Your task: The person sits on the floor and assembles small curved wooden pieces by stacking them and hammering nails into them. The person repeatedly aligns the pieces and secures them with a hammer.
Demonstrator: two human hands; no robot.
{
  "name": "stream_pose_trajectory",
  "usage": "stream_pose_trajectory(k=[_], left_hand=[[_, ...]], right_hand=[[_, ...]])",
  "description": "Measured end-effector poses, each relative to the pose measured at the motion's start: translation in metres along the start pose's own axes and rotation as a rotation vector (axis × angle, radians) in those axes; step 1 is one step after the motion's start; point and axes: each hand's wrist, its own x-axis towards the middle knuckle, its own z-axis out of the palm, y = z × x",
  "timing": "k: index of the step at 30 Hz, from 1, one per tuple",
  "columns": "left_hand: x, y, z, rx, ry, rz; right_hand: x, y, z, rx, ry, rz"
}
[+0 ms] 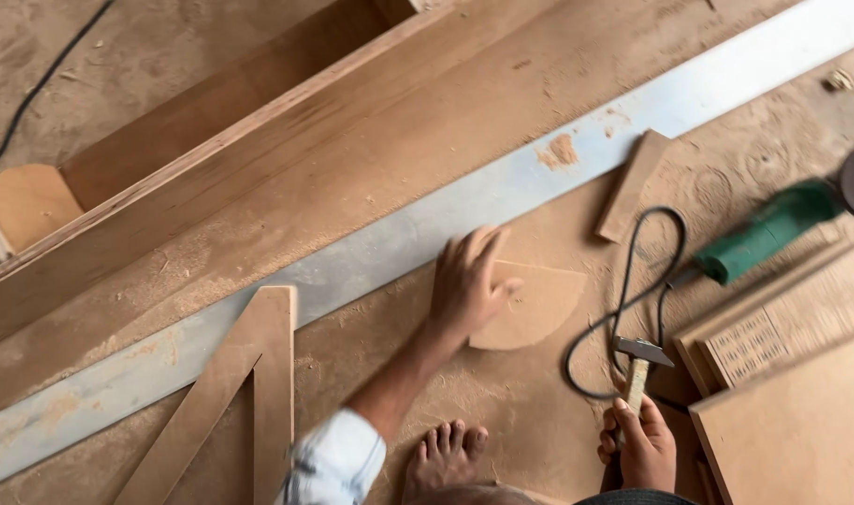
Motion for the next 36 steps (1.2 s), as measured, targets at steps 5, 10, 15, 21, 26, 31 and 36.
stream_pose_trajectory(k=[5,10,15,21,26,31,36], left_hand=[[-0.063,-0.005,0.037,-0.453,0.207,-0.307],[-0.071,-0.006,0.033,-0.601,0.265,-0.351],[-0.102,-0.008,-0.010,-0.380,0.106,-0.178],[-0.138,-0.018,0.033,-0.266,0.107,-0.132],[-0.139,-0.021,0.038,-0.259,0.155,-0.145],[-0.138,-0.022,0.035,-0.217,0.160,-0.131],[-0.134,-0.021,0.024,-0.223,0.134,-0.131]], right_hand=[[0.023,-0.020,0.030,-0.138,-0.018,-0.107],[0.062,-0.050,0.066,-0.196,-0.123,-0.364],[0.079,-0.088,0.108,-0.241,-0.182,-0.538],[0.102,-0.082,0.108,-0.315,-0.273,-0.463],[0.111,-0.074,0.100,-0.285,-0.378,-0.479],[0.115,-0.072,0.100,-0.312,-0.417,-0.487],[0.111,-0.074,0.101,-0.246,-0.414,-0.492]])
